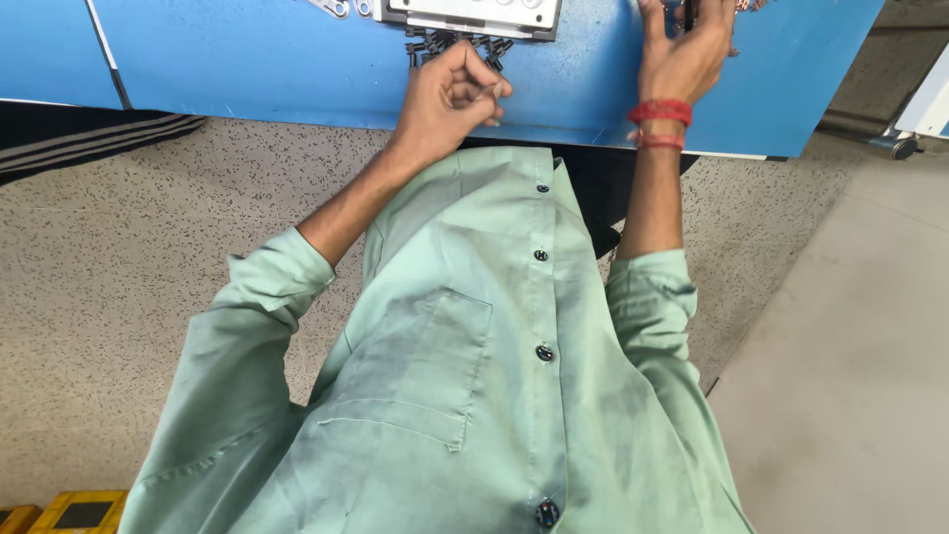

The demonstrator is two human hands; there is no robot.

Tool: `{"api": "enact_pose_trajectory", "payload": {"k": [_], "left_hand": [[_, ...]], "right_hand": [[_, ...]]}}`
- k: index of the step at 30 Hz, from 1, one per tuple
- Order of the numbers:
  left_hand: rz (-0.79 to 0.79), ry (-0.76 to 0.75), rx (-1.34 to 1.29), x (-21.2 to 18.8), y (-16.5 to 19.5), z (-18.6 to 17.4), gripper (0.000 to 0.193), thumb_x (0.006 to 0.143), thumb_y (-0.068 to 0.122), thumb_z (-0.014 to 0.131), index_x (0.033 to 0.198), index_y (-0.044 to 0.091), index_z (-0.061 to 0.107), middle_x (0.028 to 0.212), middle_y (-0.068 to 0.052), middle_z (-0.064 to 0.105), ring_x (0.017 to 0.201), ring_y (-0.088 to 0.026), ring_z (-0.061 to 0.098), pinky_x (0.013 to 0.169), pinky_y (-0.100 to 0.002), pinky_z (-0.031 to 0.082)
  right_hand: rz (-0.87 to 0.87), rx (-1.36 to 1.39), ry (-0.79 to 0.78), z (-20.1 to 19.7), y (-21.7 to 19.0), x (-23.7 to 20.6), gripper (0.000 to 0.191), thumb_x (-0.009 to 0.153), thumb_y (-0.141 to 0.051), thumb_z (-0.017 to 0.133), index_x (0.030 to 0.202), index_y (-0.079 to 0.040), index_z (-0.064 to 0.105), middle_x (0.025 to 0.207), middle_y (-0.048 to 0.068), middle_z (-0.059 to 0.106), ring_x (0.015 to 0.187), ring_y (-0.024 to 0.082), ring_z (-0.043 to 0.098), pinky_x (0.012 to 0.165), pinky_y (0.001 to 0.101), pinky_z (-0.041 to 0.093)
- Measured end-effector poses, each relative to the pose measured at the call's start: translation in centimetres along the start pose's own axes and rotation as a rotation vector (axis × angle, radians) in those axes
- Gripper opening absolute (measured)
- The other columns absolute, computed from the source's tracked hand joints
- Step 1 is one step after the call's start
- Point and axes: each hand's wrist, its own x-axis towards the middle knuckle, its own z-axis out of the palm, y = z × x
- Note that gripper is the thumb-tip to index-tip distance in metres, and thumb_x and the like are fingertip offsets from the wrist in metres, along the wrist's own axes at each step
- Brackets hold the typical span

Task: The person assembles small electrical components by inserting metal pins into white plastic housings using tweezers. They repeatedly pick up housings and pins, insert the pins into slots, and place the assembled units into a tray.

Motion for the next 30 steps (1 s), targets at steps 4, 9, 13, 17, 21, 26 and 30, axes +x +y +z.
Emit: {"api": "enact_pose_trajectory", "payload": {"k": [4, 9, 13, 17, 21, 26, 30], "left_hand": [[-0.121, -0.012, -0.026, -0.6, -1.8, 0.2, 0.012, 0.1, -0.005, 0.062, 0.099, 0.004, 0.055, 0.106, -0.013, 0.074, 0.087, -0.01, 0.075, 0.071, -0.025, 0.066], [-0.132, 0.002, -0.02, -1.3, -2.3, -0.2, 0.01, 0.099, -0.004, 0.063, 0.099, 0.004, 0.056, 0.107, -0.012, 0.075, 0.084, -0.009, 0.073, 0.07, -0.025, 0.065], [-0.175, 0.012, -0.073, -1.3, -2.2, -0.4, 0.008, 0.102, 0.0, 0.063, 0.099, 0.004, 0.057, 0.104, -0.011, 0.075, 0.082, -0.008, 0.073, 0.069, -0.024, 0.065], [-0.172, -0.009, -0.066, -1.0, -2.1, -0.4, 0.009, 0.103, 0.005, 0.066, 0.102, 0.004, 0.057, 0.102, -0.008, 0.074, 0.081, -0.007, 0.072, 0.068, -0.024, 0.063], [-0.181, -0.01, -0.04, -0.7, -1.9, -0.2, 0.014, 0.103, 0.011, 0.071, 0.104, 0.004, 0.06, 0.093, -0.005, 0.072, 0.077, -0.007, 0.071, 0.066, -0.024, 0.063], [-0.2, -0.002, -0.009, -0.6, -2.0, -0.3, 0.014, 0.103, 0.014, 0.071, 0.104, 0.003, 0.062, 0.091, -0.003, 0.071, 0.076, -0.007, 0.071, 0.065, -0.023, 0.063], [-0.233, 0.012, 0.013, -0.9, -2.6, -0.4, 0.014, 0.103, 0.015, 0.069, 0.105, 0.003, 0.063, 0.091, -0.002, 0.071, 0.077, -0.007, 0.071, 0.065, -0.023, 0.062]], "right_hand": [[0.031, -0.077, -0.028, 1.3, 0.6, 1.1, 0.046, 0.081, -0.032, 0.103, 0.086, -0.004, 0.067, 0.086, 0.002, 0.064, 0.074, 0.015, 0.063, 0.065, 0.036, 0.052], [-0.036, 0.325, -0.151, -0.3, -0.9, -0.3, 0.027, 0.086, -0.012, 0.096, 0.096, -0.002, 0.073, 0.094, 0.003, 0.063, 0.076, 0.015, 0.057, 0.064, 0.0307, 0.048], [0.127, 0.629, -0.272, -2.4, -1.3, -2.6, 0.031, 0.092, -0.004, 0.085, 0.116, -0.003, 0.066, 0.106, 0.004, 0.074, 0.075, 0.008, 0.057, 0.065, 0.0237, 0.045], [0.099, 0.607, -0.221, -2.3, 0.0, -3.9, 0.014, 0.101, -0.003, 0.082, 0.112, -0.001, 0.073, 0.105, 0.008, 0.077, 0.094, 0.012, 0.071, 0.085, 0.0268, 0.059], [0.169, 0.567, -0.268, -1.4, 0.8, -5.0, 0.015, 0.098, -0.006, 0.083, 0.108, -0.001, 0.074, 0.099, 0.006, 0.077, 0.088, 0.01, 0.071, 0.08, 0.0243, 0.058], [0.175, 0.553, -0.466, -1.5, -1.2, -6.0, 0.02, 0.093, -0.009, 0.088, 0.108, -0.003, 0.077, 0.102, 0.005, 0.078, 0.089, 0.011, 0.072, 0.081, 0.0255, 0.06], [0.079, 0.461, -0.626, -2.8, -4.3, -7.2, 0.035, 0.082, -0.011, 0.096, 0.109, -0.003, 0.076, 0.103, 0.005, 0.073, 0.088, 0.013, 0.068, 0.072, 0.0282, 0.055]]}}
